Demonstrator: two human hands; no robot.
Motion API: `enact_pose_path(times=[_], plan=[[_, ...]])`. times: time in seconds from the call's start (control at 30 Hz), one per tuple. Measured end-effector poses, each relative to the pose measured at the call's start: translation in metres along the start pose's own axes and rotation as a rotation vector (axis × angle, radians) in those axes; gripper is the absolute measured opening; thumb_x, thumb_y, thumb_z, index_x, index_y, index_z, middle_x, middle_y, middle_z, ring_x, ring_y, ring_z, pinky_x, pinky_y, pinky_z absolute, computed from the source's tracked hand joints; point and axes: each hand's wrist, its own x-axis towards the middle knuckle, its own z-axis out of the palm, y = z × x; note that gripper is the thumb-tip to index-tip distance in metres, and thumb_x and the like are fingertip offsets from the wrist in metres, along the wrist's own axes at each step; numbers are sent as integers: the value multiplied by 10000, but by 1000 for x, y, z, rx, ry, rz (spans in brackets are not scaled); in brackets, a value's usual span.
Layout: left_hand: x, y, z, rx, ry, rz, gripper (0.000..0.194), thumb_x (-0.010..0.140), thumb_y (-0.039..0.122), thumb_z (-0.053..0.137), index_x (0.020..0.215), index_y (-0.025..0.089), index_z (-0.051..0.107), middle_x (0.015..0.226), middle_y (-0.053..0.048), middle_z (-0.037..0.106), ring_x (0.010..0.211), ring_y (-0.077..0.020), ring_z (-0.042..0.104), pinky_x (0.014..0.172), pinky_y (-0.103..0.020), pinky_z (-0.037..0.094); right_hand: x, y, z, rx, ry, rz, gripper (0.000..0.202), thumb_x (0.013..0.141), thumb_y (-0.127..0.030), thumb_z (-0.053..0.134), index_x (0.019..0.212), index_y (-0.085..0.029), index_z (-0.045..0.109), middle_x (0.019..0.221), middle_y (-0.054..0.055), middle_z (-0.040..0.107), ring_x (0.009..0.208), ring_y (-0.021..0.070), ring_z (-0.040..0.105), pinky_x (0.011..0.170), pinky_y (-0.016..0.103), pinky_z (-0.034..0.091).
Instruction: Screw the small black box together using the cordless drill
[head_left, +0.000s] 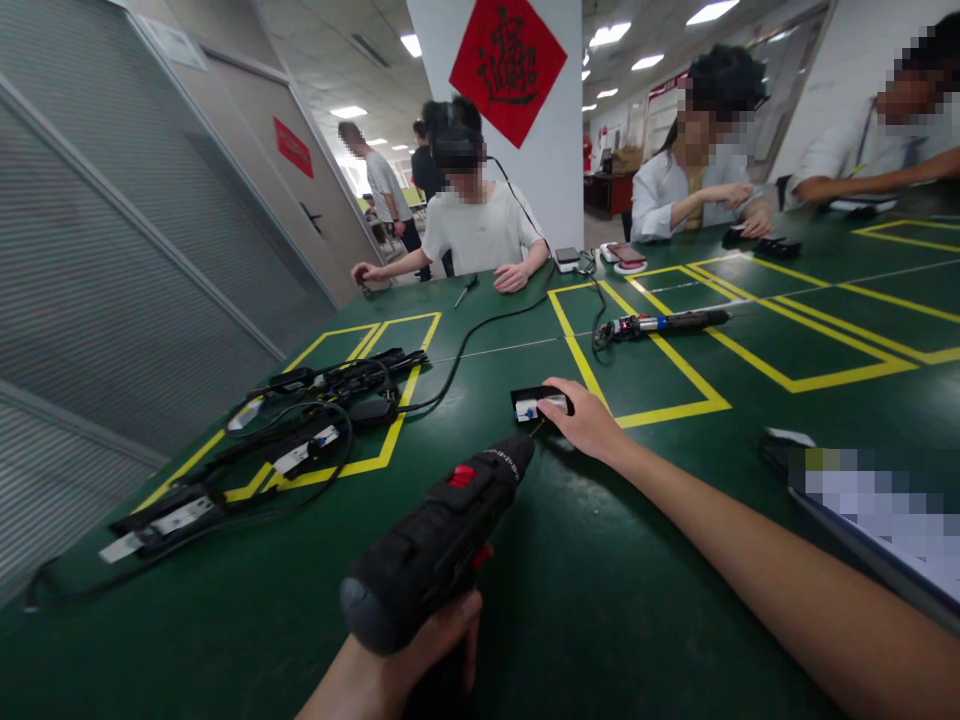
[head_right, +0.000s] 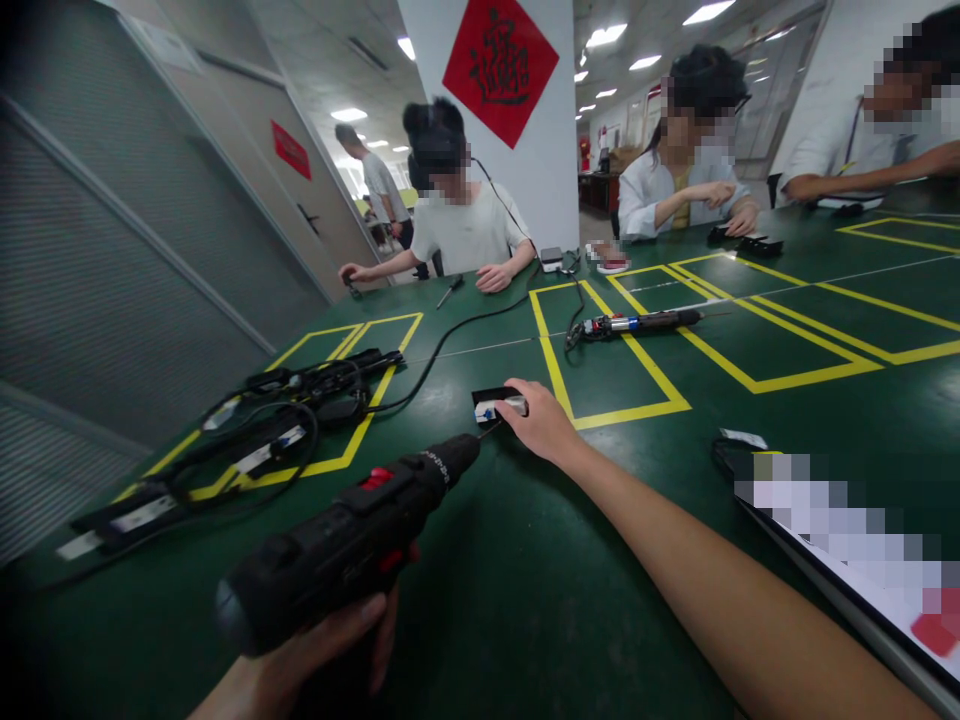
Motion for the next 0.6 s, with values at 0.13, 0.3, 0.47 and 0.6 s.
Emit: enact_pose_path(times=[0.13,0.3,0.47,0.6], plan=[[-3,7,4,-12,27,-22,516,731,417,640,1146,165,466,513,8,626,403,-151,557,407,-245,433,0,-1,-1,7,-6,-3,367,855,-405,480,1169,-223,530,1082,70,574,970,189,540,858,347,411],[-4,22,9,-6,33,24,417,731,387,641,1048,141,528,491,-3,626,366,-149,553,371,-247,438,0,-1,-2,-3,-16,10,375,855,-409,481,1173,-217,530,1068,73,577,962,193,543,848,348,415],[-4,25,8,-31,56,-2,412,700,358,657,1059,174,577,502,-14,647,427,-191,605,385,-260,443,0,-1,-1,-4,-5,-2,369,856,-402,481,1172,-217,529,1073,71,576,969,194,543,854,345,414],[-3,25,8,-57,77,-43,485,667,310,669,1127,195,571,482,5,637,475,-226,636,397,-271,459,0,-1,-1,-7,8,-21,361,857,-401,480,1160,-213,534,1073,71,578,973,189,542,865,339,409]])
